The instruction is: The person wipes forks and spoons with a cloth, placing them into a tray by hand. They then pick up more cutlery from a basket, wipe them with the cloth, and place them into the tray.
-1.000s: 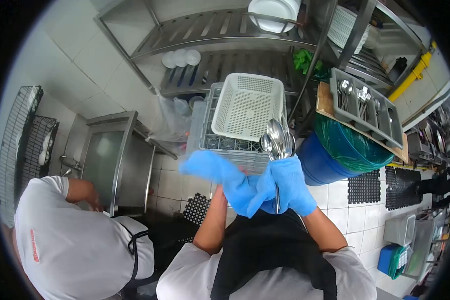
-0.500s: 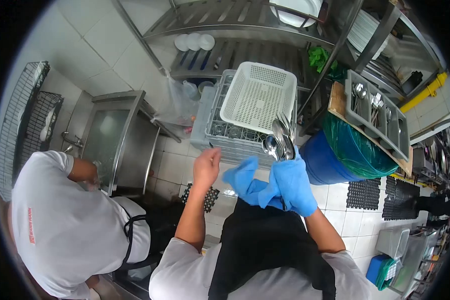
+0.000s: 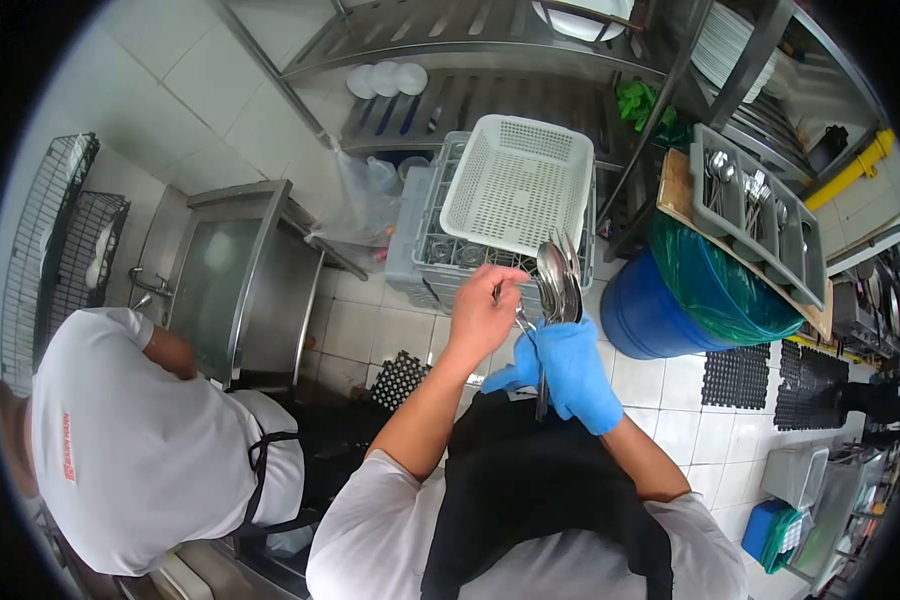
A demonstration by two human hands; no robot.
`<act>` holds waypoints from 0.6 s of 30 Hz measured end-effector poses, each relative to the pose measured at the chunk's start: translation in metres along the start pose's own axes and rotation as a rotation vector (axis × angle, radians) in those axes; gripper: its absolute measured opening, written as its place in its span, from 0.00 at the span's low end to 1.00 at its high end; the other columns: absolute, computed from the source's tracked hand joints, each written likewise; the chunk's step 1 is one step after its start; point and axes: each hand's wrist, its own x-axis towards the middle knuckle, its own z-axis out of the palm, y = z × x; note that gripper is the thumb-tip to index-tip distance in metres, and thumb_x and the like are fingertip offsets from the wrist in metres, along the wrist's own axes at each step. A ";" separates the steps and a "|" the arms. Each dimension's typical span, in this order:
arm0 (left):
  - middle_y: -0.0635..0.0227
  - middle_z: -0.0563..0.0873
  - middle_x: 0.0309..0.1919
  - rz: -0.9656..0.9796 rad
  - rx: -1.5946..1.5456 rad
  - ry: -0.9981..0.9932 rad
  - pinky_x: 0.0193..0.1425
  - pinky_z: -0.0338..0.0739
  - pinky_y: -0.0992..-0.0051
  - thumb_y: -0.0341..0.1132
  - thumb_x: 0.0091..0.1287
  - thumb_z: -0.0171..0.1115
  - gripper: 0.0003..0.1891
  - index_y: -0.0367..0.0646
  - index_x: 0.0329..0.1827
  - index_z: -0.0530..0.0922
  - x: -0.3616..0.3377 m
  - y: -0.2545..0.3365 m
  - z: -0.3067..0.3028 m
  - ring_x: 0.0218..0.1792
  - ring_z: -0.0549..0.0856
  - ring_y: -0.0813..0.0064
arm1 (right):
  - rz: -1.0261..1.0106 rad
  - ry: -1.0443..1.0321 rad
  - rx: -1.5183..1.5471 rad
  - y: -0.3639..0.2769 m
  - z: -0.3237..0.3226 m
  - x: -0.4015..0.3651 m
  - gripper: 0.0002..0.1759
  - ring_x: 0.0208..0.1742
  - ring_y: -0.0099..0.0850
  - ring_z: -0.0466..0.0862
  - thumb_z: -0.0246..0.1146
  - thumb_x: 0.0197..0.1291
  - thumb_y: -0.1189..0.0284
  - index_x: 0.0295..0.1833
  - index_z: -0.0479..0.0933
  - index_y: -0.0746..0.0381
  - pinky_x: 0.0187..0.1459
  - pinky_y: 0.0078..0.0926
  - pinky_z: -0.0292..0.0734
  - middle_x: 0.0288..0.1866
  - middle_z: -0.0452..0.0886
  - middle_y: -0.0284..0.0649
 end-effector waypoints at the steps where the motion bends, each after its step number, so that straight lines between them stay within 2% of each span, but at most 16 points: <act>1: 0.73 0.83 0.32 0.020 0.046 -0.036 0.34 0.73 0.79 0.34 0.67 0.64 0.08 0.38 0.38 0.84 0.003 0.003 -0.001 0.29 0.77 0.86 | -0.235 -0.025 -0.119 0.004 0.000 0.001 0.05 0.26 0.31 0.80 0.63 0.50 0.74 0.25 0.75 0.62 0.31 0.29 0.74 0.23 0.77 0.40; 2: 0.73 0.83 0.32 0.020 0.048 -0.040 0.34 0.73 0.79 0.34 0.67 0.64 0.08 0.38 0.38 0.84 0.005 0.007 -0.005 0.29 0.77 0.86 | -0.235 -0.022 -0.116 0.005 -0.001 0.001 0.05 0.26 0.31 0.80 0.63 0.50 0.74 0.25 0.75 0.62 0.31 0.29 0.74 0.23 0.77 0.40; 4: 0.72 0.85 0.34 -0.431 -0.335 -0.331 0.41 0.74 0.77 0.36 0.64 0.67 0.09 0.39 0.38 0.85 0.006 0.020 -0.012 0.32 0.79 0.85 | -0.168 -0.018 -0.064 0.000 -0.003 -0.001 0.03 0.29 0.24 0.79 0.60 0.57 0.76 0.37 0.75 0.64 0.33 0.24 0.74 0.28 0.78 0.36; 5: 0.72 0.85 0.34 -0.433 -0.333 -0.333 0.41 0.74 0.77 0.36 0.64 0.67 0.09 0.39 0.38 0.85 0.006 0.026 -0.013 0.32 0.79 0.85 | -0.167 -0.016 -0.062 -0.018 0.001 -0.005 0.03 0.29 0.24 0.79 0.60 0.57 0.76 0.37 0.75 0.64 0.33 0.24 0.74 0.28 0.78 0.36; 7: 0.71 0.86 0.33 -0.437 -0.338 -0.383 0.46 0.75 0.77 0.34 0.61 0.70 0.10 0.37 0.39 0.84 0.008 0.035 -0.014 0.36 0.80 0.84 | 0.052 0.005 0.264 -0.058 0.011 -0.014 0.11 0.31 0.18 0.77 0.59 0.60 0.78 0.49 0.71 0.65 0.35 0.20 0.74 0.30 0.77 0.31; 8: 0.71 0.86 0.33 -0.435 -0.335 -0.382 0.46 0.75 0.77 0.34 0.61 0.70 0.10 0.37 0.39 0.84 0.009 0.030 -0.013 0.36 0.80 0.84 | 0.050 0.003 0.266 -0.055 0.012 -0.012 0.11 0.31 0.18 0.77 0.59 0.60 0.78 0.49 0.71 0.65 0.35 0.20 0.74 0.30 0.77 0.31; 10: 0.70 0.86 0.34 -0.383 -0.420 -0.387 0.46 0.74 0.77 0.34 0.60 0.71 0.11 0.36 0.39 0.84 0.011 0.017 -0.010 0.36 0.81 0.81 | 0.026 0.077 0.132 -0.047 0.014 -0.008 0.19 0.30 0.17 0.75 0.59 0.58 0.80 0.56 0.66 0.66 0.33 0.19 0.74 0.31 0.76 0.30; 11: 0.70 0.86 0.34 -0.382 -0.419 -0.384 0.46 0.74 0.77 0.34 0.60 0.71 0.11 0.36 0.39 0.84 0.011 0.015 -0.009 0.36 0.81 0.81 | 0.024 0.073 0.133 -0.049 0.015 -0.008 0.19 0.30 0.17 0.75 0.59 0.58 0.80 0.56 0.66 0.66 0.33 0.19 0.74 0.31 0.76 0.30; 13: 0.69 0.86 0.35 -0.452 -0.493 -0.368 0.47 0.74 0.77 0.32 0.59 0.70 0.10 0.35 0.39 0.83 0.010 0.012 -0.009 0.38 0.82 0.81 | 0.015 0.103 0.236 -0.054 0.020 -0.006 0.17 0.13 0.27 0.74 0.57 0.50 0.87 0.43 0.62 0.63 0.15 0.30 0.73 0.22 0.73 0.39; 17: 0.68 0.87 0.34 -0.476 -0.497 -0.320 0.47 0.74 0.77 0.30 0.60 0.68 0.07 0.36 0.38 0.83 0.009 0.004 -0.008 0.38 0.82 0.80 | -0.019 0.082 0.133 -0.044 0.019 -0.004 0.15 0.14 0.26 0.73 0.55 0.51 0.87 0.42 0.62 0.62 0.14 0.29 0.71 0.20 0.71 0.37; 18: 0.69 0.86 0.34 -0.449 -0.549 -0.233 0.45 0.74 0.77 0.28 0.60 0.66 0.05 0.37 0.37 0.82 0.009 0.004 -0.007 0.36 0.81 0.81 | 0.028 0.041 0.081 -0.029 0.016 -0.002 0.14 0.14 0.26 0.72 0.59 0.49 0.86 0.38 0.64 0.62 0.15 0.29 0.70 0.19 0.70 0.36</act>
